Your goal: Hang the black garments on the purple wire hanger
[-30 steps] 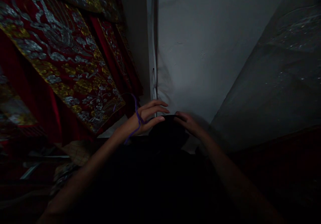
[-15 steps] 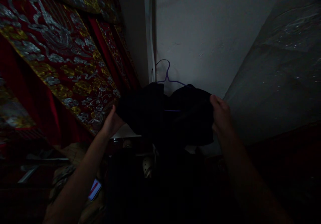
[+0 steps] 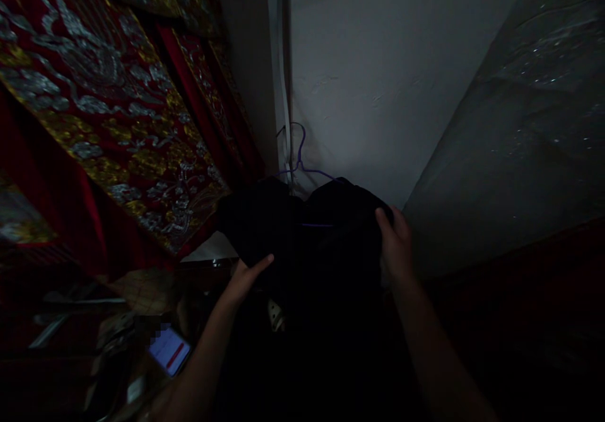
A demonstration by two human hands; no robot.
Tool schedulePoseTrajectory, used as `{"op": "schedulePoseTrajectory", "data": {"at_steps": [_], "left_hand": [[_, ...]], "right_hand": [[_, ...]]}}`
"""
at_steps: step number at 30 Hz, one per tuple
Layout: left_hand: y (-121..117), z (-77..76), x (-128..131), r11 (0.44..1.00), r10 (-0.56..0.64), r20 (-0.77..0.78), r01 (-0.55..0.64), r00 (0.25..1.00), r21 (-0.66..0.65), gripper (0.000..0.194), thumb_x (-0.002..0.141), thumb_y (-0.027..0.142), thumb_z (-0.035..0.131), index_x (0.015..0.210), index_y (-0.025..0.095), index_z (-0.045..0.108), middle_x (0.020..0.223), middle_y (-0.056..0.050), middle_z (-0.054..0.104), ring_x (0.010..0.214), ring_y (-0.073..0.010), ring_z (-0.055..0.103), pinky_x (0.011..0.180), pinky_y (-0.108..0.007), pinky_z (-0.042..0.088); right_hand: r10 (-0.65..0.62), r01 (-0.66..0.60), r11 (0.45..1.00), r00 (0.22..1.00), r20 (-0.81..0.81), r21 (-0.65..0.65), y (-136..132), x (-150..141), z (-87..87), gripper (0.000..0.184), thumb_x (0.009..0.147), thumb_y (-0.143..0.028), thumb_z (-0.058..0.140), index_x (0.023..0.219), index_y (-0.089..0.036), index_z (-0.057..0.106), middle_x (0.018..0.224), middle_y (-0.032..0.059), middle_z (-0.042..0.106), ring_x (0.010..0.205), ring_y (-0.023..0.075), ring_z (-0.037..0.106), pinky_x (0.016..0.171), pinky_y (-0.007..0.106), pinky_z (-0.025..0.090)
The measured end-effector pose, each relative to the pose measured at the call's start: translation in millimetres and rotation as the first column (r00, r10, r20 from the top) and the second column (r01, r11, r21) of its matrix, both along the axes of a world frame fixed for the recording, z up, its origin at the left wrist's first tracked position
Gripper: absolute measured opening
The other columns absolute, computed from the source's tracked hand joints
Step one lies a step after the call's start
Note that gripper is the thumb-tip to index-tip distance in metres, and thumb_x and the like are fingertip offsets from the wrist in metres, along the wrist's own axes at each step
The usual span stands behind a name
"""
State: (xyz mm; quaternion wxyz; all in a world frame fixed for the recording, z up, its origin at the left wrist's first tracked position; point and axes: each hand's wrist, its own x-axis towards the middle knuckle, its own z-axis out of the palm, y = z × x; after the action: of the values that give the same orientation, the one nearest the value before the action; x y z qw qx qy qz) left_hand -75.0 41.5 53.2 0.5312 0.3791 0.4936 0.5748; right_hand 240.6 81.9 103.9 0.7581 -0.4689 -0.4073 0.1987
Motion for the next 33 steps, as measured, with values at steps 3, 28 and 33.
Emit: {"op": "schedulePoseTrajectory", "data": {"at_steps": [3, 28, 33], "left_hand": [[-9.7, -6.6, 20.9, 0.999, 0.053, 0.072, -0.053, 0.996, 0.007, 0.07, 0.07, 0.033, 0.088, 0.132, 0.02, 0.058, 0.137, -0.012, 0.064, 0.131, -0.0296, 0.057, 0.116, -0.046, 0.04], [-48.2, -22.6, 45.5, 0.669, 0.723, -0.284, -0.535, 0.63, 0.516, 0.073, 0.079, 0.038, 0.077, 0.14, 0.021, 0.041, 0.149, -0.016, 0.041, 0.142, -0.0306, 0.038, 0.12, -0.047, 0.029], [-60.4, -49.8, 67.7, 0.858, 0.398, -0.517, -0.108, 0.758, 0.502, 0.034, 0.087, 0.026, 0.065, 0.121, 0.022, 0.059, 0.123, -0.012, 0.061, 0.121, -0.028, 0.057, 0.106, -0.045, 0.044]], "right_hand": [[-0.315, 0.314, 0.945, 0.949, -0.005, 0.093, -33.7, -29.8, -20.0, 0.05, 0.079, -0.044, 0.075, 0.12, -0.021, 0.058, 0.127, 0.0087, 0.059, 0.119, 0.0222, 0.056, 0.104, 0.04, 0.043], [0.523, -0.403, 0.805, 0.829, 0.199, -0.436, -75.9, -111.5, -90.2, 0.029, 0.091, -0.05, 0.054, 0.081, -0.022, 0.054, 0.065, -0.0009, 0.058, 0.063, 0.0178, 0.059, 0.06, 0.028, 0.043], [0.538, -0.423, 0.804, 0.816, 0.209, -0.418, -78.4, -113.0, -89.6, 0.018, 0.089, -0.041, 0.057, 0.086, -0.023, 0.056, 0.071, -0.0001, 0.061, 0.066, 0.0183, 0.061, 0.062, 0.028, 0.045]]}}
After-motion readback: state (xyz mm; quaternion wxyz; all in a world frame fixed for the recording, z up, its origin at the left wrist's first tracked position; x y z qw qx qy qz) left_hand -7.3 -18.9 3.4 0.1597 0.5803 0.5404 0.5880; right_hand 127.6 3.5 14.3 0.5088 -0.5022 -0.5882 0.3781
